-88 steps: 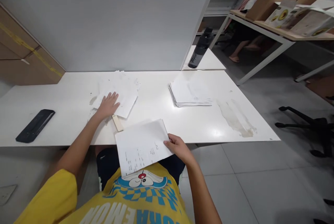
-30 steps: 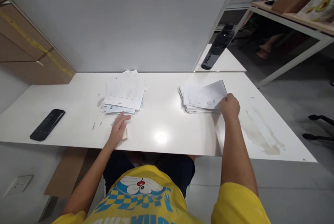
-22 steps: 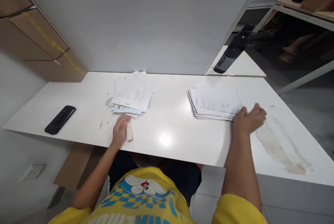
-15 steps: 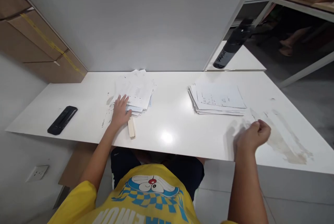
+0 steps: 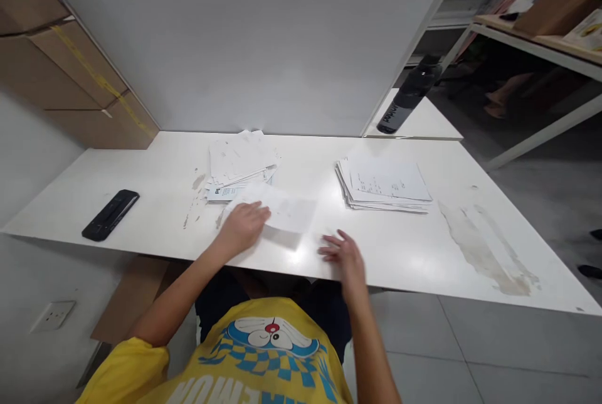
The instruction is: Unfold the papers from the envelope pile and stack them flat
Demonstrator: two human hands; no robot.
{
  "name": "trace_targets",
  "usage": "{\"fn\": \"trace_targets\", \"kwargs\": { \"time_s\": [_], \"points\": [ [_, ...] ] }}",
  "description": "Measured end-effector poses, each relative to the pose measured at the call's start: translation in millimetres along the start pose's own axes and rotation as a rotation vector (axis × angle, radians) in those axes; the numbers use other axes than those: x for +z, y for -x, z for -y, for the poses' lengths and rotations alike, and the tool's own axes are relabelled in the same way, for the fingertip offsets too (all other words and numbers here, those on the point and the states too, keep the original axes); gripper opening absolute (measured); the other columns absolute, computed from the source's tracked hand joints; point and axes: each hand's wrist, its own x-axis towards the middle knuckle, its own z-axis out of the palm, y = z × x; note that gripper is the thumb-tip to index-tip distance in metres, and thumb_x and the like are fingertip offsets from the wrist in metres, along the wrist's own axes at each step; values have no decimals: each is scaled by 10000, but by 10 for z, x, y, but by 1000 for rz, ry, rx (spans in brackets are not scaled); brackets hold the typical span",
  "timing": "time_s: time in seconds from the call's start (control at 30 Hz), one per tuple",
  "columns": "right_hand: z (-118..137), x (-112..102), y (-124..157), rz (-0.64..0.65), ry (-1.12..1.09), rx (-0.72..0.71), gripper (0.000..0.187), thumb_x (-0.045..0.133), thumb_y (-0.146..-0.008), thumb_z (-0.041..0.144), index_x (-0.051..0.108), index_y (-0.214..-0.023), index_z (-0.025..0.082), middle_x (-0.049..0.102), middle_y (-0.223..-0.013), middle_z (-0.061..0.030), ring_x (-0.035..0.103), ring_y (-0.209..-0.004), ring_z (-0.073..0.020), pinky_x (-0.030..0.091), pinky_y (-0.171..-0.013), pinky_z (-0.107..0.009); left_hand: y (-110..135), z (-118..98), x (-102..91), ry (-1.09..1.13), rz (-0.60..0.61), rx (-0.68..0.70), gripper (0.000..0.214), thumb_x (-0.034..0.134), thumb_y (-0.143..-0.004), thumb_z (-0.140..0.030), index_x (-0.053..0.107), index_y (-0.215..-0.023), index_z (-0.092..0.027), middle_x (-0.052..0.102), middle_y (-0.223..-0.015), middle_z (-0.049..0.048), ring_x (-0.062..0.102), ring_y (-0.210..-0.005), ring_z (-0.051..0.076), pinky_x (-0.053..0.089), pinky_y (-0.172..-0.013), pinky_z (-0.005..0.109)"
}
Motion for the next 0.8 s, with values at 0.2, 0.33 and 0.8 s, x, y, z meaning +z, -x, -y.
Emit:
{"fn": "trace_targets", "kwargs": {
  "time_s": [0.2, 0.33, 0.8],
  "points": [
    [-10, 583, 250, 119, -61, 112, 866, 719, -726, 517, 315, -1461, 305, 647, -1195, -74, 647, -877, -224, 531, -628, -312, -136, -232, 60, 251, 220, 278, 273, 475, -950, -380, 691, -1109, -329, 715, -1180, 1, 542, -1296, 214, 415, -1098, 405],
    [29, 345, 39, 110, -108, 169, 843, 723, -701, 427, 358, -1446, 278, 692, -1057, -48, 653, -853, -221, 532, -647, -310, -610, 280, -125, 207, -1, -49, 343, 418, -961, -469, 662, -1155, -326, 711, -1167, -4, 600, -1211, 218, 435, -1074, 420],
    [184, 275, 76, 151, -286, 140, 655, 643, -724, 380, 478, -1347, 268, 666, -1190, -46, 650, -1050, -260, 566, -775, -351, -845, 705, -212, -238, 37, -347, 330, 413, -925, -249, 648, -1117, -119, 682, -1137, 193, 570, -1193, 322, 400, -1004, 455]
  ]
}}
